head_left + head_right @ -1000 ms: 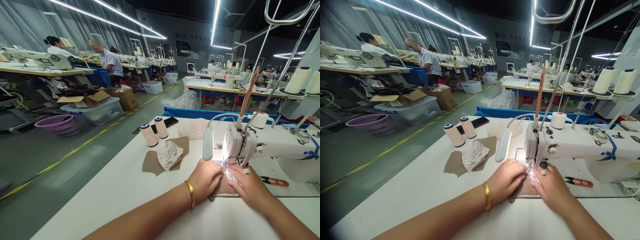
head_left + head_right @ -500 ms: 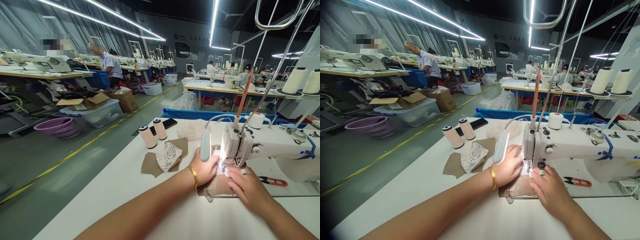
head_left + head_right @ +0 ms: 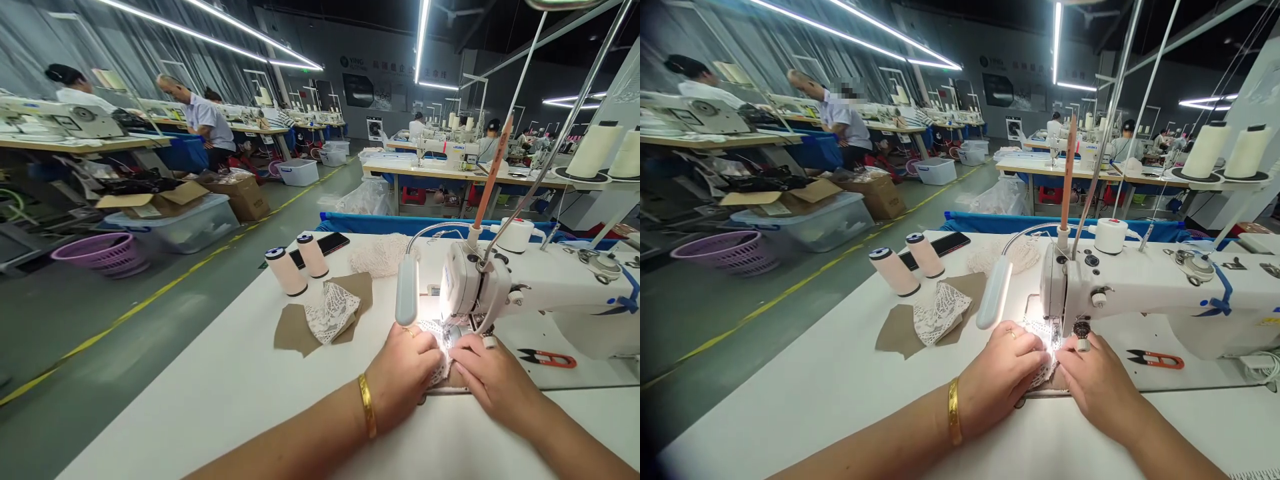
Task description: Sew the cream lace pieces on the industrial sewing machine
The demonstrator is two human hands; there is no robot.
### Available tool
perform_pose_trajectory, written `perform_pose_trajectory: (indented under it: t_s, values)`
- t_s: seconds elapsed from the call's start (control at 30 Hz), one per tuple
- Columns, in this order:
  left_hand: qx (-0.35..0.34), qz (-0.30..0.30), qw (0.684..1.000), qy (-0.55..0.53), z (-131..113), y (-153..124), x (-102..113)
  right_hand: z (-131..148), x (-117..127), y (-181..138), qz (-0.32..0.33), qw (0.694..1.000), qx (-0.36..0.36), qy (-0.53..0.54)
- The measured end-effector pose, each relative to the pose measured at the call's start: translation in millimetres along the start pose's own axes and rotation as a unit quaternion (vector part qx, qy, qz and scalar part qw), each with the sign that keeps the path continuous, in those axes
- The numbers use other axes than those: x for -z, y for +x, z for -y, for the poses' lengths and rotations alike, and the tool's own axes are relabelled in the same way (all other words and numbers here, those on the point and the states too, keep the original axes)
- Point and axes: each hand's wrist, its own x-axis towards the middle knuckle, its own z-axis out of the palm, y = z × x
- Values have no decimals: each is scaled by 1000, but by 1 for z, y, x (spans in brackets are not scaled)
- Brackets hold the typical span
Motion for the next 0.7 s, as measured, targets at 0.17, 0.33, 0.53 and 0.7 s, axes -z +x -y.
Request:
perform_pose_trajectory:
  t_s: [0.17,0.33,0.53,0.7]
  values:
    - [-8,4,1000,-10,-4,1,1,-1,-1,-1,-9,1000,-1,-16]
    - [-10,4,1000,-7,-4,2,0,-1,-2,-1,-13,1000,-1,-14]
    - [-4,10,1000,9,-3,2,0,-2,-3,-1,-19,999,-3,-26]
    - [3,16,999,27,-2,4,-1,-2,-3,0,-19,999,-20,-28]
